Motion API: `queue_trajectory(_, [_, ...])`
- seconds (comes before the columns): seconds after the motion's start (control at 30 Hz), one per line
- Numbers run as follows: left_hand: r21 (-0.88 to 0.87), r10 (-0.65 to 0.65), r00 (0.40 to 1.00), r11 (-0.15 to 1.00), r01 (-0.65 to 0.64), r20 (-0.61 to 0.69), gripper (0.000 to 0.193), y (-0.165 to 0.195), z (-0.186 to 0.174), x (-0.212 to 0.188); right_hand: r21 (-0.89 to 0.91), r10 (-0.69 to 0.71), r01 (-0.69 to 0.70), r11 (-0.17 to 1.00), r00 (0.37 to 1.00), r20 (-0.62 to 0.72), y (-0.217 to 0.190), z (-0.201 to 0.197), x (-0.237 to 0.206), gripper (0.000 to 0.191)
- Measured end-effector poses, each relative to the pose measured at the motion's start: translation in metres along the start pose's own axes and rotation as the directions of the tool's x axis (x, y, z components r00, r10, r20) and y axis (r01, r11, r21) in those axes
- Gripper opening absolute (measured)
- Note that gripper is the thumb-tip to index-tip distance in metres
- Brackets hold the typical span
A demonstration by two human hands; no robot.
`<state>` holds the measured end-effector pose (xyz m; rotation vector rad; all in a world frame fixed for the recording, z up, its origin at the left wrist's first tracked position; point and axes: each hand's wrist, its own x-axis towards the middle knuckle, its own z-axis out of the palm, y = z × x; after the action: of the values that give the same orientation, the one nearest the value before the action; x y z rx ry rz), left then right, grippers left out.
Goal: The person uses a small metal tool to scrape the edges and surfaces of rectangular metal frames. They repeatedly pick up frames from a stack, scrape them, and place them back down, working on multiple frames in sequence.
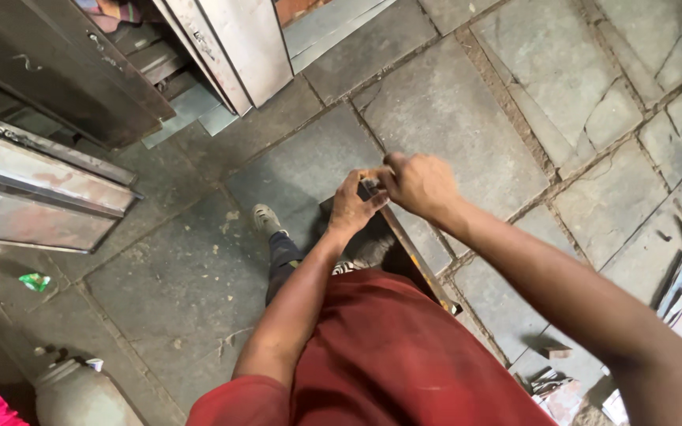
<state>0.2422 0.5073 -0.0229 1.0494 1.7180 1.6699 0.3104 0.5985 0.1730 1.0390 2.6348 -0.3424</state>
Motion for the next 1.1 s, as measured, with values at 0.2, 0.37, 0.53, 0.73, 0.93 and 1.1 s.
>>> queue_trajectory(0.2, [-0.003, 0.013, 0.999, 1.000, -0.013, -0.044, 0.064, -0.003, 0.002, -0.001, 0.057, -0.108, 0.107, 0.993, 0.994, 0.019, 0.002, -0.009, 0.007, 0.045])
queue_trajectory(0.37, [0.059, -0.133, 0.991, 0.989, 0.135, -0.027, 0.073, -0.001, 0.003, 0.000, -0.435, -0.914, 0.806, 0.401, 0.381, -0.138, 0.042, -0.031, 0.008, 0.055])
queue_trajectory(0.53, [0.050, -0.054, 0.998, 0.997, 0.056, -0.043, 0.071, -0.009, 0.010, 0.000, -0.268, -0.464, 0.472, 0.840, 0.880, 0.100, 0.020, -0.002, 0.014, 0.050])
queue_trajectory(0.73, [0.082, -0.077, 0.994, 0.993, 0.083, -0.076, 0.070, -0.016, 0.012, 0.000, 0.278, 0.105, -0.144, 0.950, 0.983, 0.150, 0.011, 0.009, 0.012, 0.045])
queue_trajectory(0.93, [0.092, -0.048, 0.995, 0.994, 0.056, -0.084, 0.072, -0.019, 0.013, 0.001, -0.366, -0.865, 0.801, 0.473, 0.501, -0.020, 0.061, -0.023, 0.008, 0.054])
queue_trajectory(1.1, [0.125, -0.030, 0.999, 0.992, 0.034, -0.036, 0.073, -0.023, 0.020, 0.003, -0.260, -0.306, 0.299, 0.918, 0.952, 0.012, 0.038, 0.012, 0.015, 0.040])
